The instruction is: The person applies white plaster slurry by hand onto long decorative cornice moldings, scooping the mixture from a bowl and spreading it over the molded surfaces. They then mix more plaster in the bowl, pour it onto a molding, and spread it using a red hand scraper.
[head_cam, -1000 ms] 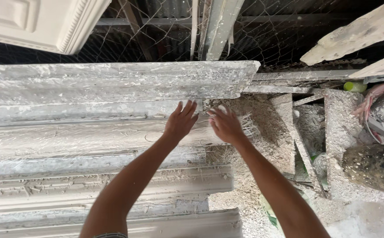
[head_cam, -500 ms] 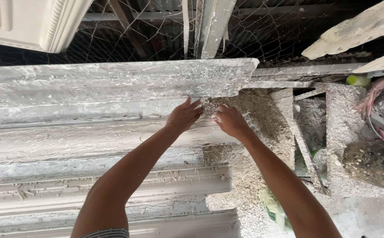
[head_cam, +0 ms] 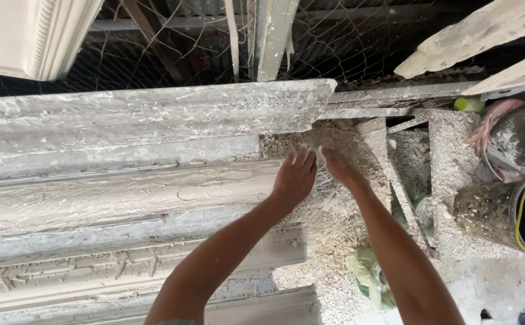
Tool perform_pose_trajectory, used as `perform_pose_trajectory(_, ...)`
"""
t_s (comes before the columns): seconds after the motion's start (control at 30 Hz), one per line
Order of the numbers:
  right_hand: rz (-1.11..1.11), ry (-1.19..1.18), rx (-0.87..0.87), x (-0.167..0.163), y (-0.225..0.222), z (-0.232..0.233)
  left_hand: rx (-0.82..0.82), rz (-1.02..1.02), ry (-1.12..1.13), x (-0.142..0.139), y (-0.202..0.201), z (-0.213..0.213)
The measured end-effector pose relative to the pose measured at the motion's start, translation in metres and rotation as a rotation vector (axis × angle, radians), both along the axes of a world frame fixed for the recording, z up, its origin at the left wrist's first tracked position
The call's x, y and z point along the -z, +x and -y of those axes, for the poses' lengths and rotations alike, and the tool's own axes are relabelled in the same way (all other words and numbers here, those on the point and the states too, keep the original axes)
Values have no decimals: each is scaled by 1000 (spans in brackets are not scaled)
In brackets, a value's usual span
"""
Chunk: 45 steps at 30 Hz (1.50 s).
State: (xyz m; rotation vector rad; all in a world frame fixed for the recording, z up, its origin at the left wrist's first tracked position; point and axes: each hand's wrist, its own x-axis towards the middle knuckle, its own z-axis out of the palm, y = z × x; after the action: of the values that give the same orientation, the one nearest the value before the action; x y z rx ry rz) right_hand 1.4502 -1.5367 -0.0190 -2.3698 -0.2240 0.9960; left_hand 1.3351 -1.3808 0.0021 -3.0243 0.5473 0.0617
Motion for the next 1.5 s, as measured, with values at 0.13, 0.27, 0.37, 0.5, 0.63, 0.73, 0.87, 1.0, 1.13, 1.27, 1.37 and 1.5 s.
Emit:
perform_pose_trajectory(0.13,25,-113,2,12,-6,-2,-91,-312,-93,-16,-18,17)
perform_pose_trajectory(0.27,2,200,179,19,-20,18,-152,-303,-39,-18,-8,42)
perform_pose_trajectory(0.37,-156,412,219,20,-28,45,-201,-212,39,-6,3,63)
perform_pose_trajectory(0.5,-287,-8,107,7,-29,77,-279,-164,-236,13,7,85)
perform_pose_trajectory(0.63,-417,-9,279,-17,-23,118,-330,54,-605,19,1,79)
perform_pose_trajectory(0.73,-420,-175,228,-14,-23,134,-444,73,-1263,21,-21,61)
perform_pose_trajectory(0.87,231,-143,-155,18,-47,104,-713,59,-1298,18,-41,38)
perform_pose_trajectory(1.0,717,21,-371,34,-73,46,-632,341,-1150,19,-45,33)
perform_pose_trajectory(1.13,668,-221,-663,37,-77,11,-728,202,-1059,28,-41,33)
perform_pose_trajectory(1.27,746,-69,-503,39,-75,3,-906,118,-1095,40,-47,10)
perform_pose_trajectory(1.37,728,-97,-479,41,-76,6,-1014,274,-1040,49,-73,-37)
perform_pose_trajectory(1.5,704,-19,-448,34,-74,8,-1132,352,-772,47,-117,-105)
